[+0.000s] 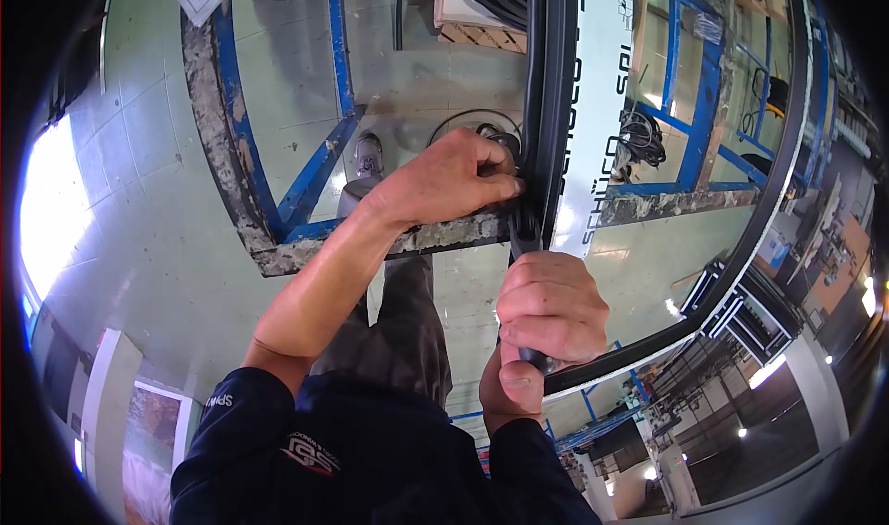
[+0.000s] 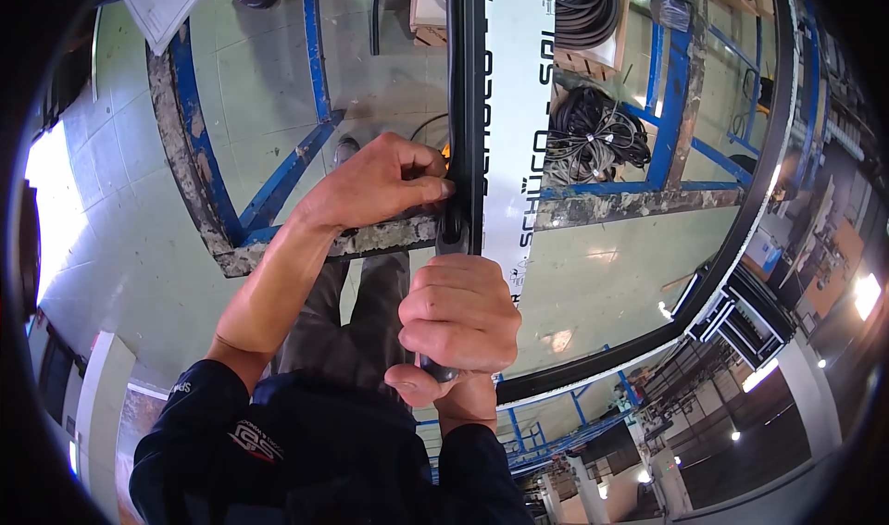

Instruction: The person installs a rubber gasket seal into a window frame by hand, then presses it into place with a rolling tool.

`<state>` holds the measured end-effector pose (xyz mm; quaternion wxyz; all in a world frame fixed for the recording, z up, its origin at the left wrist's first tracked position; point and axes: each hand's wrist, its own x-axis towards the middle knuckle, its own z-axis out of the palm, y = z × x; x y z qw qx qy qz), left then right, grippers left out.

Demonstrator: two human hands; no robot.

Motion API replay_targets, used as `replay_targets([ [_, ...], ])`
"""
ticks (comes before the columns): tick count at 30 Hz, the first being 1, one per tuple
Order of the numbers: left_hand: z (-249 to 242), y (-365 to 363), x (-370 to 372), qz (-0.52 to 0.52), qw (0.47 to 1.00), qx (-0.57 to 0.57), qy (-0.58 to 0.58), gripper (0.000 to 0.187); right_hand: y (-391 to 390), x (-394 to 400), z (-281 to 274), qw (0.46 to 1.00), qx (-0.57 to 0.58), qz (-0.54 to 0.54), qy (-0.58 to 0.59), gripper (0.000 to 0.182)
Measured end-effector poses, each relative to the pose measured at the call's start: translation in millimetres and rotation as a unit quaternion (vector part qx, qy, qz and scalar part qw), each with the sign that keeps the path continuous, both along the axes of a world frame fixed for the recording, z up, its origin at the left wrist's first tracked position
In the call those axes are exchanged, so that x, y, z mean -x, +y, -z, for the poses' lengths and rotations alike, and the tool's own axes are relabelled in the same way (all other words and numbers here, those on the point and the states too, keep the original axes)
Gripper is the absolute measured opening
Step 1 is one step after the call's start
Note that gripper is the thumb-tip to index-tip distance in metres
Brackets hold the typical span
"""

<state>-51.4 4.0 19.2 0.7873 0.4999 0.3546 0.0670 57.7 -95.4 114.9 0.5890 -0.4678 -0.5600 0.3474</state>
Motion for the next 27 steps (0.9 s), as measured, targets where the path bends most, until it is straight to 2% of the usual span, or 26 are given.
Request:
replay_targets([
  [1, -2, 1, -1, -0.009, 1.000, 0.007, 0.003, 0.023, -1, 2, -1, 1.000, 0.012, 0.019, 0.005, 0.045],
  [4, -11, 4, -5, -0.051, 0.996, -0.026, 0.069, 0.025, 10, -6, 9, 0.998, -0.056, 0.004, 0.024, 0.048],
  [7, -12, 9, -14, -0.123, 0.984, -0.104, 0.073, 0.026, 20, -3, 6, 0.998, -0.050, 0.018, 0.014, 0.047],
  [10, -8, 31, -17, -0.110, 0.983, -0.120, 0.083, 0.026, 32, -1, 10, 0.997, -0.058, 0.047, 0.017, 0.045],
  [14, 6, 54, -15, -0.083, 0.987, -0.124, 0.063, 0.027, 38, -3, 12, 0.996, -0.076, 0.027, 0.034, 0.040],
  [17, 9, 60, -13, -0.076, 0.992, -0.089, 0.037, 0.028, 46, -3, 10, 0.997, -0.059, 0.032, 0.033, 0.039],
  [20, 1, 63, -9, -0.082, 0.996, -0.015, 0.029, 0.026, 62, 1, 7, 0.994, -0.016, 0.085, 0.060, 0.043],
  [23, -2, 66, -8, -0.071, 0.994, -0.074, 0.042, 0.027, 71, -1, 9, 0.994, -0.038, 0.064, 0.084, 0.039],
  [27, -1, 67, -10, -0.112, 0.992, -0.051, 0.009, 0.029, 82, 0, 11, 0.993, -0.046, 0.075, 0.082, 0.039],
])
